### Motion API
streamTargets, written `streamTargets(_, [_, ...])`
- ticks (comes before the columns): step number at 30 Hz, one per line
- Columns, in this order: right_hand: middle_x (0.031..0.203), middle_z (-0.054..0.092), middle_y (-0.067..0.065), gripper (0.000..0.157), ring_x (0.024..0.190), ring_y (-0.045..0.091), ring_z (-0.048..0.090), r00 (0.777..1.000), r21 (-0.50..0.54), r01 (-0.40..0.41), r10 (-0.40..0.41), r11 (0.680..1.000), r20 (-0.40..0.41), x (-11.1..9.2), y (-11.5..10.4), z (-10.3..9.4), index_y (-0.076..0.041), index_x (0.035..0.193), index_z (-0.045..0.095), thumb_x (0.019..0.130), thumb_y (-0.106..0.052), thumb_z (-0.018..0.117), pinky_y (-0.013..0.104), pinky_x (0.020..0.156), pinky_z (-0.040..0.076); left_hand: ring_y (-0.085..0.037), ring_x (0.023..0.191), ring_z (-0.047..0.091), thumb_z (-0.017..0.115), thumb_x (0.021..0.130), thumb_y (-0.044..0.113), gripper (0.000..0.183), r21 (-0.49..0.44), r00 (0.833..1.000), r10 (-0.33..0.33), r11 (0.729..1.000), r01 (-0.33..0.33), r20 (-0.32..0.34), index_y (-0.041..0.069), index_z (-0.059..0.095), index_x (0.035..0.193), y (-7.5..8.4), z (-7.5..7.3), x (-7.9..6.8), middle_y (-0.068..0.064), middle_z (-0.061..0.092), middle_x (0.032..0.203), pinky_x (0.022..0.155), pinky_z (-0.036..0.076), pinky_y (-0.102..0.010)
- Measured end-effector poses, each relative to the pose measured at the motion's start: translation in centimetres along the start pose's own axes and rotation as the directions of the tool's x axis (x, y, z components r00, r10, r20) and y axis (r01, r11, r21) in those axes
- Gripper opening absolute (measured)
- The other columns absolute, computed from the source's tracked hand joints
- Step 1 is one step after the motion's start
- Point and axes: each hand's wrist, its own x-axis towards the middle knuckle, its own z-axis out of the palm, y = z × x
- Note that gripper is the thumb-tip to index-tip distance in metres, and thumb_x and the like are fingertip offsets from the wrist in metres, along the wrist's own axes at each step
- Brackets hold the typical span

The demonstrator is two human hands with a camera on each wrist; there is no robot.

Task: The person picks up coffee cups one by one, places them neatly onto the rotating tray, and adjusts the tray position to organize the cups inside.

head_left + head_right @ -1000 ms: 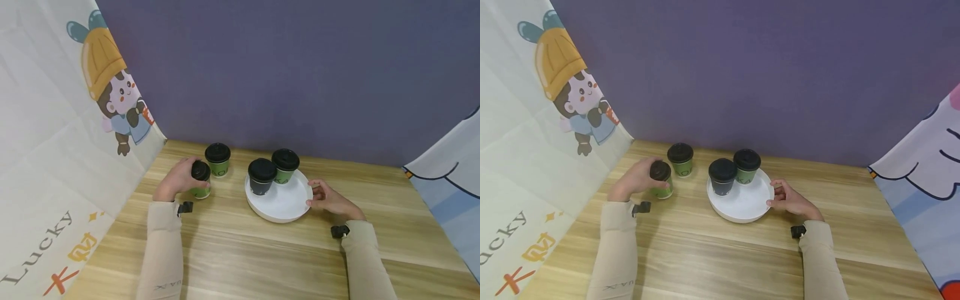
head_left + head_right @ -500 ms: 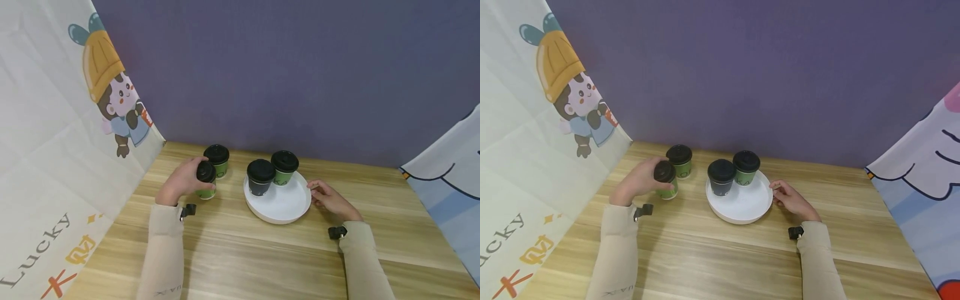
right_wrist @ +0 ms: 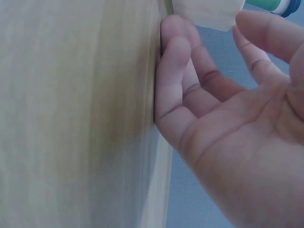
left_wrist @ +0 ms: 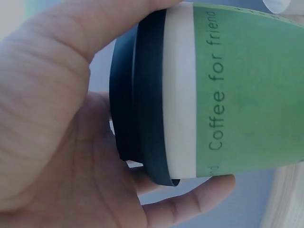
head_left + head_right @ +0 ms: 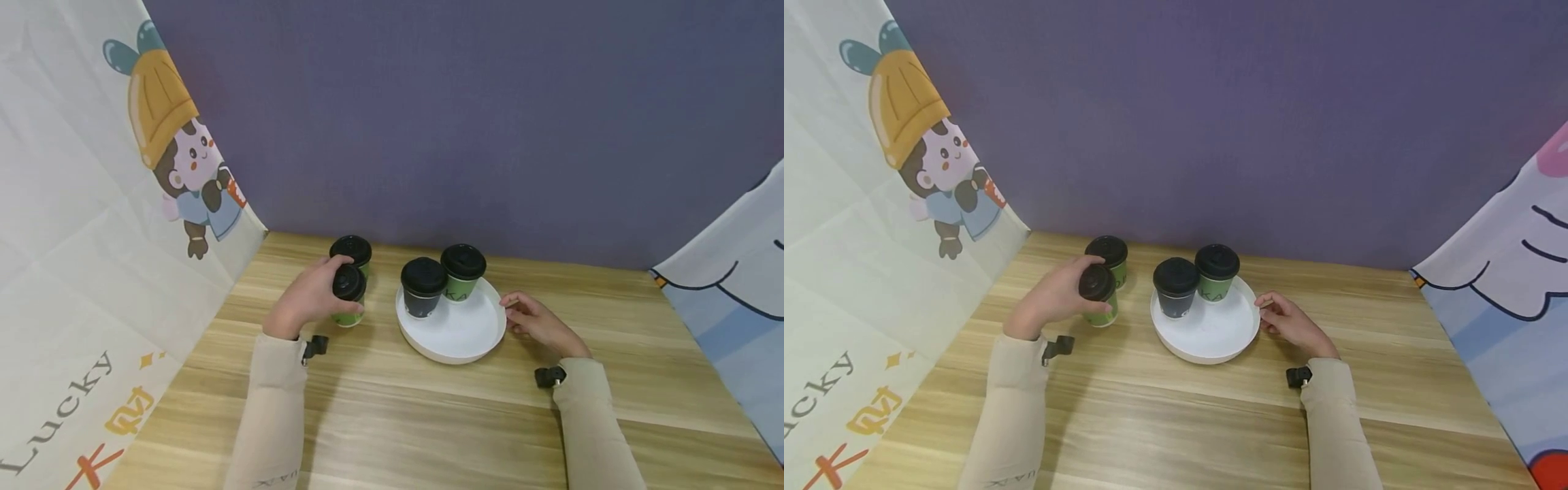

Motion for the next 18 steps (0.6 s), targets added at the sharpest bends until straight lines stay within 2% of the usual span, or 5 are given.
streamTargets(4, [0.100,0.058,0.012,0.031,0.086,0.018,0.061,1.000,0.006,0.007,-0.007,1.000,-0.007,-0.1,-0.1,0.1,-0.002,0.126,0.046,0.100,-0.019,0.051,0.030,0.072,0.053,-0.038,0.136,0.040,0.082,0.065,0.057,0.098,0.000,1.000,0.002,1.000,-0.002,0.003,0.022,0.038,0.145,0.3,0.2,0.1,-0.016,0.037,0.151,0.105,0.039,-0.054])
streamTargets(9, [0.101,0.056,0.012,0.032,0.086,0.020,0.059,1.000,0.016,-0.001,0.001,1.000,0.006,-0.4,-0.4,0.6,-0.004,0.126,0.046,0.100,-0.021,0.052,0.032,0.073,0.053,-0.035,0.129,0.048,0.082,0.064,0.058,0.097,0.007,1.000,0.024,1.000,-0.024,-0.008,0.023,0.040,0.144,0.6,0.7,0.0,-0.013,0.042,0.146,0.102,0.042,-0.051])
streamTargets(15, [0.115,0.054,0.021,0.042,0.094,0.019,0.060,1.000,0.005,0.010,-0.010,1.000,0.020,-0.7,-0.2,1.0,-0.009,0.135,0.043,0.098,-0.022,0.056,0.033,0.079,0.053,-0.035,0.123,0.052,0.081,0.063,0.062,0.098,0.028,0.997,0.065,0.998,-0.064,-0.040,0.023,0.041,0.143,1.4,1.2,0.0,-0.011,0.046,0.141,0.100,0.045,-0.050])
streamTargets(18, [0.122,0.052,0.022,0.050,0.099,0.020,0.060,1.000,-0.005,-0.012,0.012,1.000,0.008,-0.9,-0.1,1.1,-0.014,0.140,0.040,0.095,-0.024,0.060,0.034,0.081,0.053,-0.036,0.123,0.052,0.080,0.064,0.062,0.097,0.032,0.996,0.080,0.996,-0.078,-0.044,0.024,0.041,0.143,1.7,1.5,0.1,-0.011,0.046,0.141,0.099,0.045,-0.050])
